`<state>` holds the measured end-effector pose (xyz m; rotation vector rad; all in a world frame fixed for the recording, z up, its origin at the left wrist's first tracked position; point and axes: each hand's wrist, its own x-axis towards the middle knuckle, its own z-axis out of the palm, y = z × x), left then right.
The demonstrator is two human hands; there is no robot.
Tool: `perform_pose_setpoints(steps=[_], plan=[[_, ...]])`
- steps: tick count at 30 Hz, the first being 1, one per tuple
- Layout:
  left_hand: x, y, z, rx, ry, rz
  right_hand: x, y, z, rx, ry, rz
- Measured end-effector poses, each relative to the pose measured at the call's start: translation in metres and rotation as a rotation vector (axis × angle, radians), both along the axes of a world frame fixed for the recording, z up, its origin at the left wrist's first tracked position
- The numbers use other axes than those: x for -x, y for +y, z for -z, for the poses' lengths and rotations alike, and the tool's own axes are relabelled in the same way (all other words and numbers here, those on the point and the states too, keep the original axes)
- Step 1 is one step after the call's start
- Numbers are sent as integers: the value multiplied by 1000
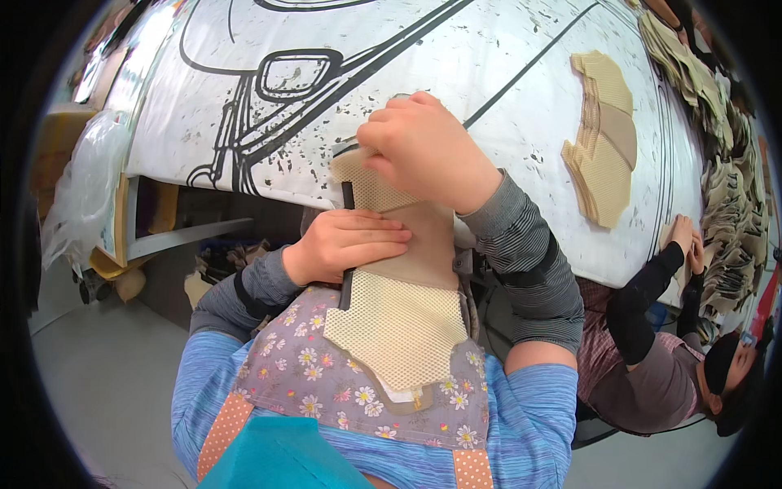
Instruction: Manual assembly and checking of shoe upper components on a manufacturing table.
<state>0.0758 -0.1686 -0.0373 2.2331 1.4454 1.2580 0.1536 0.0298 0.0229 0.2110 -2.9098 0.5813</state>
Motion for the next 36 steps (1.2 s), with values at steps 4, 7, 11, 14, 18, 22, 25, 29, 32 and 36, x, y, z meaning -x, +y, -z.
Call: perform_pose_setpoints(steps=[4,7,11,14,18,22,25,29,32,36], plan=[[-2,0,4,5,-56,8,5,1,17,31,76,98],[-2,-1,2,29,-72,10,6,1,22,29,62,117],[-1,-1,0,36,-54,10,7,1,22,33,71,90],[-1,0,0,43,-52,6,6,2,20,67,73,79],[1,2,0,17,-69,30,7,-1,9,143,76,87],[2,2,-1,23,-70,38,11,-4,1,114,-180,113],[2,1,-1,15,-78,28,4,-6,-7,78,-222,125],[2,1,3,19,-109,27,0,-5,-12,72,-14,-10],[2,3,1,30,-128,63,7,-6,4,93,51,16],[3,4,-2,56,-174,67,13,-6,21,97,56,48]])
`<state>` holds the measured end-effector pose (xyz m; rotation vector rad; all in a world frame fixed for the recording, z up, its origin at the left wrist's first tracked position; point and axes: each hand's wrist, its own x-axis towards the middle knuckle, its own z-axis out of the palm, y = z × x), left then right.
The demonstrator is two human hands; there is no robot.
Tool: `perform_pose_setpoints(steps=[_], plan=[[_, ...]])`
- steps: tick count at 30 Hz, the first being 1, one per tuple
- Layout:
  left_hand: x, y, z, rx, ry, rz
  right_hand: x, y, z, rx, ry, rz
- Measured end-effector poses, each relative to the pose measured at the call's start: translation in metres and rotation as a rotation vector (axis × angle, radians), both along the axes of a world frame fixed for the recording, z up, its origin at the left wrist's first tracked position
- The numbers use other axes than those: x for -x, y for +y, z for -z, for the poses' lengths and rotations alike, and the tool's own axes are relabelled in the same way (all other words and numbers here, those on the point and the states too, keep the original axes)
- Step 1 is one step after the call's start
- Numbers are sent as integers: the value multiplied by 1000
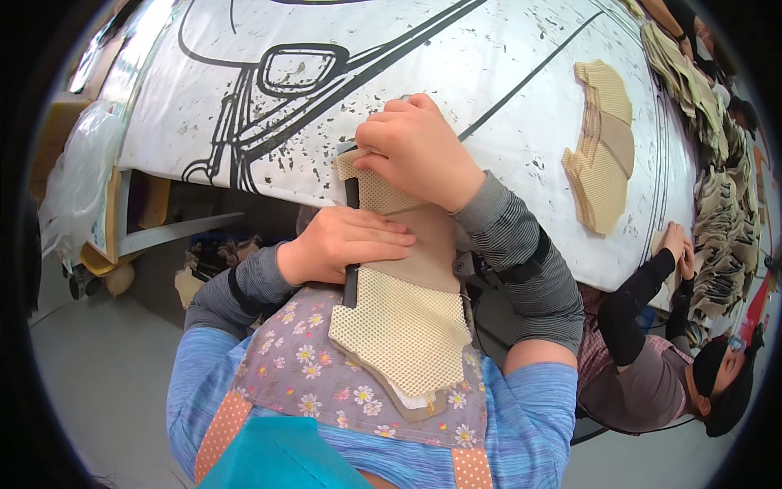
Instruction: Manual assembly and checking of shoe upper components on a manufacturing table.
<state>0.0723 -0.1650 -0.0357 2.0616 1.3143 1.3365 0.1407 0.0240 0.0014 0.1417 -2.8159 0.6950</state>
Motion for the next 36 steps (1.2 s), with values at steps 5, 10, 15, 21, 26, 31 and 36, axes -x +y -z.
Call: perform_pose_setpoints(steps=[5,10,15,21,26,31,36], plan=[[0,-1,6,-9,-3,7,1,-3,3,-29,-22,71],[8,-1,-5,20,230,77,8,-3,-5,-96,-140,180],[30,9,-17,-40,657,-58,9,1,-8,-206,-180,261],[24,9,-14,97,480,-244,-14,24,0,-55,-84,371],[24,11,-16,132,456,-227,-16,33,6,61,-82,397],[25,11,-20,140,439,-229,-13,35,12,34,10,377],[26,12,-18,109,403,-250,-12,34,16,-58,-57,405]])
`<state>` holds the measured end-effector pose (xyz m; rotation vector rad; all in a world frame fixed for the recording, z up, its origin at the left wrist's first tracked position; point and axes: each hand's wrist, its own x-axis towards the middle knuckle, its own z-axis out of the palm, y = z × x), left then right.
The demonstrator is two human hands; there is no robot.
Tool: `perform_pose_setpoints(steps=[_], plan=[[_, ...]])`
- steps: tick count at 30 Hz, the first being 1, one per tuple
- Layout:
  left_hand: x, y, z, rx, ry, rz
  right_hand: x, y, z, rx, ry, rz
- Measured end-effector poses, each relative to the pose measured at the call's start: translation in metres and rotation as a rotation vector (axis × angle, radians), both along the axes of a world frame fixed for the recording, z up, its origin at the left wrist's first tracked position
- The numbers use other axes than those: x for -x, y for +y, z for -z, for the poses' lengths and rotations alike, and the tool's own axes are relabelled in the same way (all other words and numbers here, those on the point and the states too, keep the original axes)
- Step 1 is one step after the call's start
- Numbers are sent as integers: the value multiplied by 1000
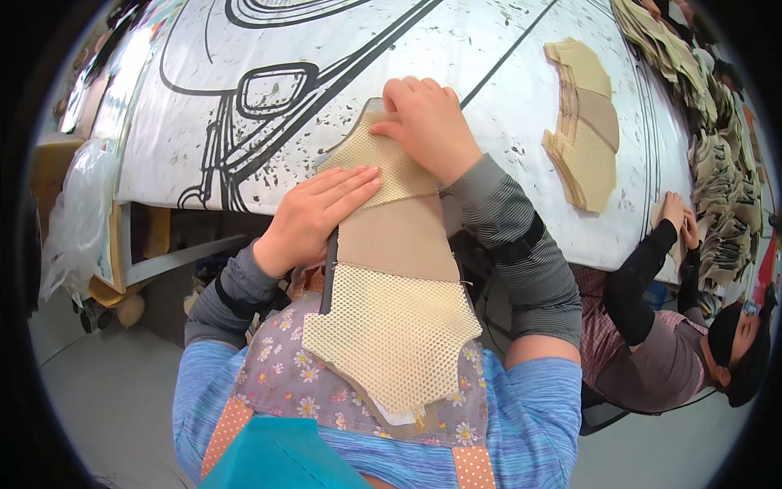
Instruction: Manual assembly and checking of shoe upper components on a manufacturing table.
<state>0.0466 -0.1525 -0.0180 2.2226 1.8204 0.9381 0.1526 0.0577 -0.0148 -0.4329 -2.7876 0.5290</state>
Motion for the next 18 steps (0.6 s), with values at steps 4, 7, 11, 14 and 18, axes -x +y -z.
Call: perform_pose_setpoints(steps=[4,7,11,14,18], plan=[[-1,1,-2,6,-9,-11,-10,-27,-18,-138,186,-96],[-2,-1,7,14,7,4,-27,-36,-20,-60,58,-429],[-7,1,5,16,20,-45,-42,-29,-10,-22,-205,-380],[-8,2,3,-9,73,-57,-43,-18,0,-187,-195,-242],[-11,-1,2,1,6,-95,-50,-5,2,-76,-65,-69]])
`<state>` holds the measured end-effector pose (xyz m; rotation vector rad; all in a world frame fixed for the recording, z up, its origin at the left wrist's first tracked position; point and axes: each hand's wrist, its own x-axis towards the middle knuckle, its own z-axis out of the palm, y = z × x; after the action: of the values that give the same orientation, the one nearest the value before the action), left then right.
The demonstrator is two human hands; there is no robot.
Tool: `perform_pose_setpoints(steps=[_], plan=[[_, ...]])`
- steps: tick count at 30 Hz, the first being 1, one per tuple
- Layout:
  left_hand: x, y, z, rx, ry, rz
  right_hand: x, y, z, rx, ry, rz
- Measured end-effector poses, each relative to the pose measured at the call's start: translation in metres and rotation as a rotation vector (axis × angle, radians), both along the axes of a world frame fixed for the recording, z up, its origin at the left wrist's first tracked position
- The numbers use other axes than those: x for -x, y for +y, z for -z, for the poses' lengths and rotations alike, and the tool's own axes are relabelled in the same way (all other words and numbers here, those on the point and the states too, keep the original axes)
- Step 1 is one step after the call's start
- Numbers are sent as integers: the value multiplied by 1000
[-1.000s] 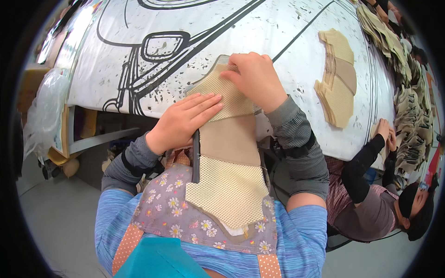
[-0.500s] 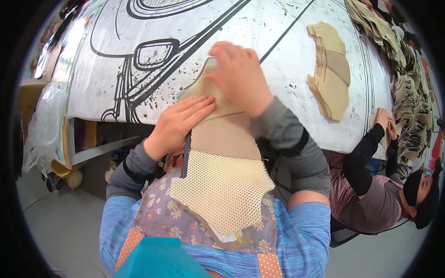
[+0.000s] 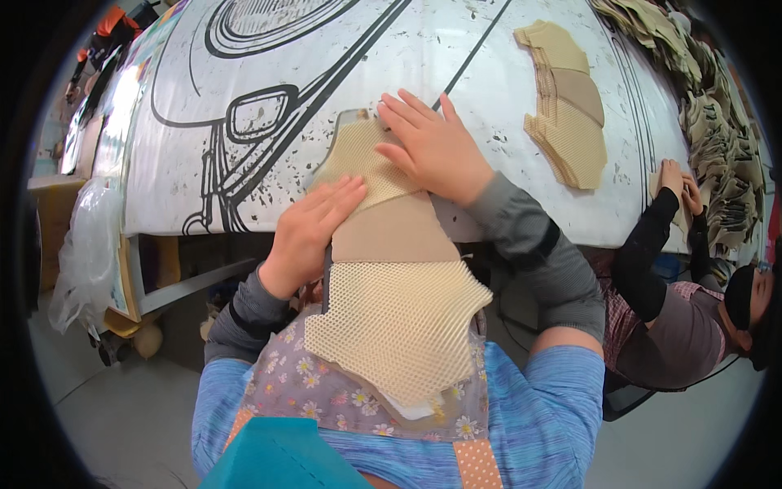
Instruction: Manual assembly and checking of shoe upper components on a manufacturing table.
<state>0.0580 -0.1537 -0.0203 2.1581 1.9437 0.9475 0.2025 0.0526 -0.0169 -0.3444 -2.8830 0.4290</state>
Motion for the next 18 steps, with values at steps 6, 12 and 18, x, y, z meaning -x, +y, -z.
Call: perform_pose_setpoints(steps=[6,12,18], plan=[[-16,-4,-11,24,-76,-79,-74,-11,-20,600,90,-215],[-22,15,-33,177,96,197,-89,-26,-19,946,441,-161],[-1,54,-15,315,132,372,-103,-7,-1,1149,377,-44]])
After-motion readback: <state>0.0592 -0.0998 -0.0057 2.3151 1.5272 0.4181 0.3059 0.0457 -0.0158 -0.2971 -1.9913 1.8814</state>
